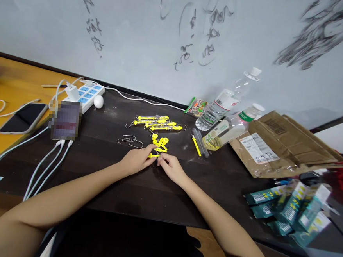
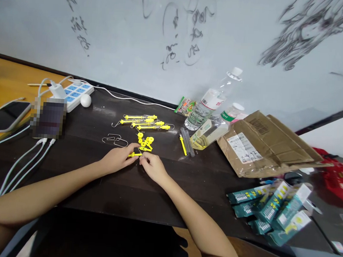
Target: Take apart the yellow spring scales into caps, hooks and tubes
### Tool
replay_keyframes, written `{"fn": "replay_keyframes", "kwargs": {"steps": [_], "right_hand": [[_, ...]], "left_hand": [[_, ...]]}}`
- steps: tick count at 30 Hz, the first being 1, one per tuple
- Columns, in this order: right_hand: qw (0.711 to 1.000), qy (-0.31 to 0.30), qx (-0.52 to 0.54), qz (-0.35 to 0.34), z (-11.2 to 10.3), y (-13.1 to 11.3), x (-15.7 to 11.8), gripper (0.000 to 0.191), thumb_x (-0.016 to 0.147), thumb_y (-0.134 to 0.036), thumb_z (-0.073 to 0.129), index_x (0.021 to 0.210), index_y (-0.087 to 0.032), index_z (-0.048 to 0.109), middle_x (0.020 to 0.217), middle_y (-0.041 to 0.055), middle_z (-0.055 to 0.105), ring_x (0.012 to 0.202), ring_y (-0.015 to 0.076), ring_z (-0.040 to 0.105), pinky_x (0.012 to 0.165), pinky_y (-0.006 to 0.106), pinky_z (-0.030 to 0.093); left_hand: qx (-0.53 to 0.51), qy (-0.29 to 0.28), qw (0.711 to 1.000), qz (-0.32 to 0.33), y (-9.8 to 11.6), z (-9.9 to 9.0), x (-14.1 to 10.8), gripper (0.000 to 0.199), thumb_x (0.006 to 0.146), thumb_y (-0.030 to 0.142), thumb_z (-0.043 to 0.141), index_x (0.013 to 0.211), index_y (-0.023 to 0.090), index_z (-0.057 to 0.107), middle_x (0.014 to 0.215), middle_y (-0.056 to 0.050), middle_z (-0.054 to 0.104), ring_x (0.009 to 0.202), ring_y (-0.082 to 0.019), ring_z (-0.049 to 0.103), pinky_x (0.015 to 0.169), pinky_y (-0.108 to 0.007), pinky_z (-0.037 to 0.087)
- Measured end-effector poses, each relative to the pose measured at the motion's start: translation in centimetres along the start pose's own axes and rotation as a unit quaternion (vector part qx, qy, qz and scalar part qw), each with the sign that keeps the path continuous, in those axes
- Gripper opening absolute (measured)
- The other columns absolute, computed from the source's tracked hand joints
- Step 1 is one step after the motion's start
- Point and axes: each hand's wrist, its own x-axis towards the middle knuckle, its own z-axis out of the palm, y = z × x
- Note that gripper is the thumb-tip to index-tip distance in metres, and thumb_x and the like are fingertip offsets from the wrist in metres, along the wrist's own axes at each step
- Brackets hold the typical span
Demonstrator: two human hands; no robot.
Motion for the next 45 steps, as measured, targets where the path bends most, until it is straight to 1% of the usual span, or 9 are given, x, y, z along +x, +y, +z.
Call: {"fn": "replay_keyframes", "kwargs": {"steps": [7,14,19,22,24,31,35,41,45], "right_hand": [[0.999,0.02,0.018,0.026,0.8,-0.2,-0.4,0.04,0.092,-0.04,0.041,0.061,-0.018,0.052,0.052,-0.0028,0.048,0.05,0.0105,0.044,0.052,0.023,0.033],[0.993,0.046,0.083,0.065,1.7,0.0,-0.4,0.044,0.091,-0.043,0.039,0.055,-0.019,0.048,0.044,-0.0039,0.043,0.042,0.0096,0.038,0.048,0.023,0.032],[0.996,0.069,0.032,0.047,2.2,-0.7,-1.1,0.041,0.09,-0.036,0.039,0.054,-0.02,0.044,0.048,-0.0022,0.044,0.047,0.0114,0.041,0.051,0.024,0.03],[0.999,0.032,-0.036,0.003,3.2,-1.9,-2.6,0.036,0.088,-0.031,0.043,0.054,-0.02,0.04,0.052,-0.0013,0.046,0.05,0.012,0.042,0.052,0.025,0.026],[0.998,0.002,-0.057,-0.019,3.6,-2.2,-3.2,0.036,0.09,-0.03,0.042,0.055,-0.02,0.039,0.052,-0.0018,0.043,0.049,0.0115,0.041,0.053,0.025,0.025],[0.98,0.147,-0.131,0.041,-0.4,1.3,-0.1,0.042,0.091,-0.044,0.041,0.057,-0.02,0.041,0.052,-0.0032,0.043,0.049,0.0105,0.038,0.051,0.024,0.026],[0.965,0.125,-0.229,0.009,-1.0,1.7,0.7,0.039,0.093,-0.04,0.042,0.061,-0.019,0.048,0.058,-0.0016,0.053,0.053,0.0107,0.046,0.053,0.024,0.027],[0.922,0.058,-0.373,-0.08,0.9,0.3,2.1,0.037,0.096,-0.038,0.039,0.07,-0.019,0.058,0.073,0.003,0.064,0.07,0.0139,0.054,0.062,0.025,0.03],[0.908,0.011,-0.407,-0.103,2.2,-0.6,5.6,0.042,0.096,-0.046,0.036,0.075,-0.019,0.061,0.073,0.005,0.063,0.07,0.0159,0.051,0.061,0.026,0.03]], "left_hand": [[0.094,0.004,0.996,0.003,0.0,1.0,0.1,0.041,0.092,0.033,0.04,0.129,0.017,0.043,0.088,-0.009,0.068,0.074,-0.022,0.067,0.061,-0.024,0.043],[0.15,-0.021,0.988,0.012,0.1,2.0,0.0,0.026,0.095,0.031,0.034,0.11,0.02,0.052,0.085,-0.008,0.069,0.072,-0.02,0.066,0.059,-0.022,0.04],[0.142,-0.033,0.989,-0.01,0.2,1.5,0.5,0.024,0.095,0.033,0.034,0.1,0.019,0.052,0.078,-0.008,0.067,0.068,-0.022,0.065,0.059,-0.024,0.039],[0.15,-0.021,0.985,-0.083,-0.5,0.6,1.1,0.026,0.096,0.033,0.029,0.097,0.017,0.05,0.07,-0.008,0.065,0.062,-0.022,0.063,0.057,-0.025,0.038],[0.162,-0.008,0.984,-0.08,-1.1,0.1,1.2,0.026,0.096,0.032,0.029,0.096,0.017,0.05,0.07,-0.008,0.064,0.062,-0.021,0.063,0.057,-0.024,0.038],[0.184,-0.012,0.982,-0.049,-1.1,0.2,0.9,0.03,0.098,0.036,0.026,0.099,0.018,0.049,0.071,-0.005,0.065,0.062,-0.019,0.063,0.056,-0.022,0.036],[0.167,-0.023,0.986,0.013,-0.6,0.0,0.8,0.03,0.097,0.037,0.028,0.098,0.017,0.05,0.075,-0.004,0.065,0.065,-0.02,0.063,0.055,-0.024,0.037],[0.084,-0.074,0.966,0.234,-0.4,0.3,0.1,0.024,0.093,0.035,0.036,0.094,0.02,0.055,0.076,-0.002,0.064,0.065,-0.016,0.059,0.058,-0.023,0.037],[0.045,-0.061,0.963,0.26,-0.6,0.3,-0.1,0.019,0.086,0.026,0.041,0.093,0.019,0.057,0.071,-0.001,0.06,0.059,-0.015,0.053,0.058,-0.024,0.036]]}}
